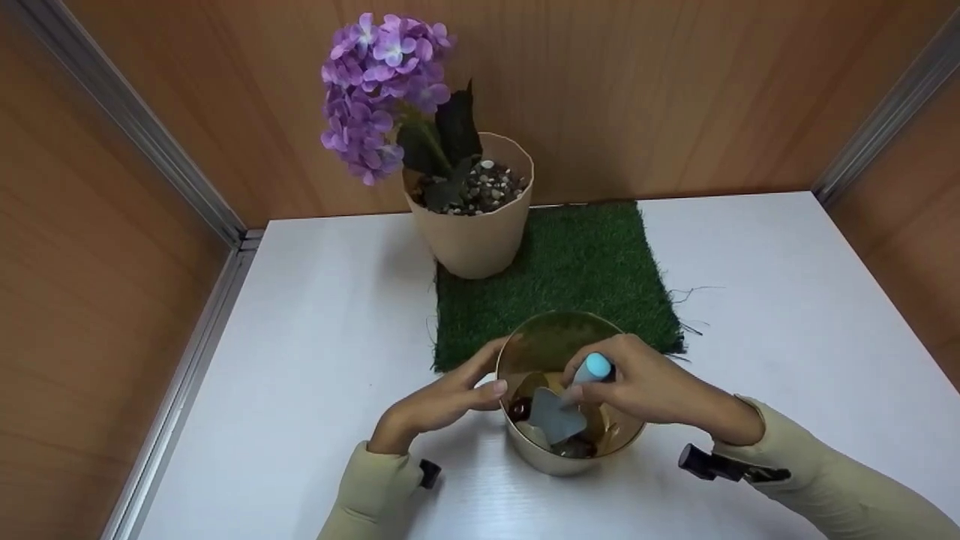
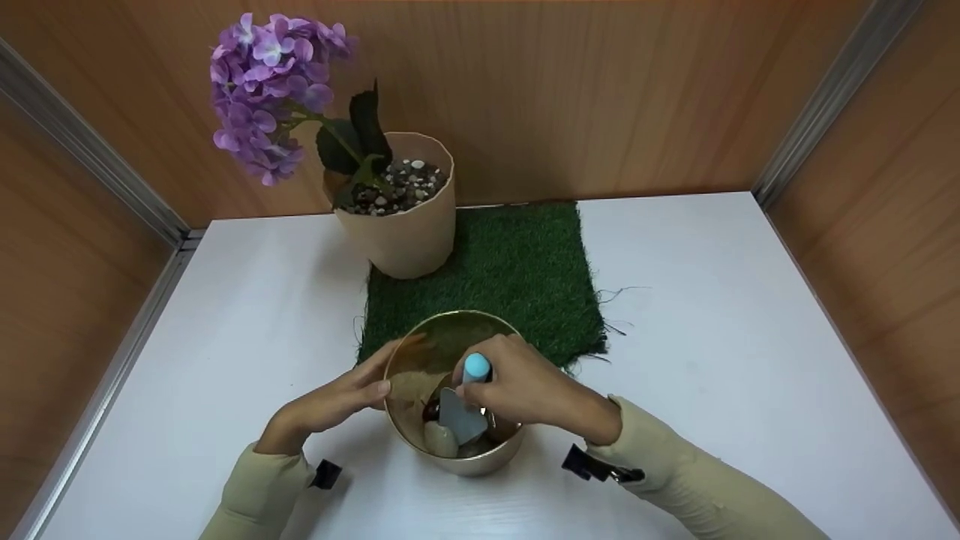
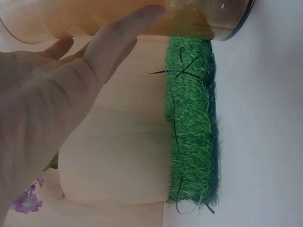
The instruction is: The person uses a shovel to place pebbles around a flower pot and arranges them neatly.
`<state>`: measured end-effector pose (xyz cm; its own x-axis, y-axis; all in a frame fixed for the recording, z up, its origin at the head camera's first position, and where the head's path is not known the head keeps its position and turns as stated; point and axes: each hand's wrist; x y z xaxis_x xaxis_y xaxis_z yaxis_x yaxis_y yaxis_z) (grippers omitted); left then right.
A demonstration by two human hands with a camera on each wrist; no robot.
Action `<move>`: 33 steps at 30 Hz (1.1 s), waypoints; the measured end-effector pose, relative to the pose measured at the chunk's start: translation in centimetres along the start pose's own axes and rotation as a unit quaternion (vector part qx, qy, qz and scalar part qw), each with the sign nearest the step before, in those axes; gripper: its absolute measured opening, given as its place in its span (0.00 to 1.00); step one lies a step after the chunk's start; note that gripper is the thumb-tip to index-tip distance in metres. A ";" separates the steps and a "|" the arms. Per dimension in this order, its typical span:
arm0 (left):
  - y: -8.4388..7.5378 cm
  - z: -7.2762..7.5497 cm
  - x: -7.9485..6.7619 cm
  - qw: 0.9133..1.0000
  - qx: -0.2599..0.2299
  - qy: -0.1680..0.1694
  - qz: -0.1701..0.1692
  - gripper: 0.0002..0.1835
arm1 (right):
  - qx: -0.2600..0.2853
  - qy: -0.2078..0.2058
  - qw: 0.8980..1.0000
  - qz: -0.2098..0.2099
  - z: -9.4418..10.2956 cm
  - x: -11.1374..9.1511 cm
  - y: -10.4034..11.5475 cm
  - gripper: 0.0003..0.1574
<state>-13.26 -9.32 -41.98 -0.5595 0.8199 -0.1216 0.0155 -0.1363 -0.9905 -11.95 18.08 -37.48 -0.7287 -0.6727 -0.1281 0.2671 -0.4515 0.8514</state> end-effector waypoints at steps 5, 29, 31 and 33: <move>-0.1 -0.1 0.0 1.000 0.007 -0.003 0.006 0.33 | -0.008 -0.012 1.000 -0.003 0.3 -0.4 0.9 0.06; 0.2 0.0 0.1 1.000 -0.002 0.007 -0.002 0.33 | -0.021 0.002 1.000 -0.006 -0.6 0.6 0.2 0.08; 0.1 0.0 0.1 1.000 -0.006 0.006 -0.002 0.33 | -0.031 0.013 0.999 -0.003 -0.8 0.8 0.3 0.09; 0.1 -0.1 0.1 1.000 -0.004 0.005 -0.001 0.33 | -0.038 0.018 0.999 0.000 -1.0 1.0 0.4 0.09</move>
<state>-13.25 -9.19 -42.11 -0.5517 0.8253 -0.1201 0.0215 -0.1300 -0.9913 -11.89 16.65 -37.73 -0.7056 -0.6930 -0.1478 0.3153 -0.4939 0.8104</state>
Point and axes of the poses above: each hand's wrist, its own x-axis towards the middle knuckle, its own z-axis out of the back of the hand, y = z × x, and after that the axes turned 6 degrees about y, right-handed
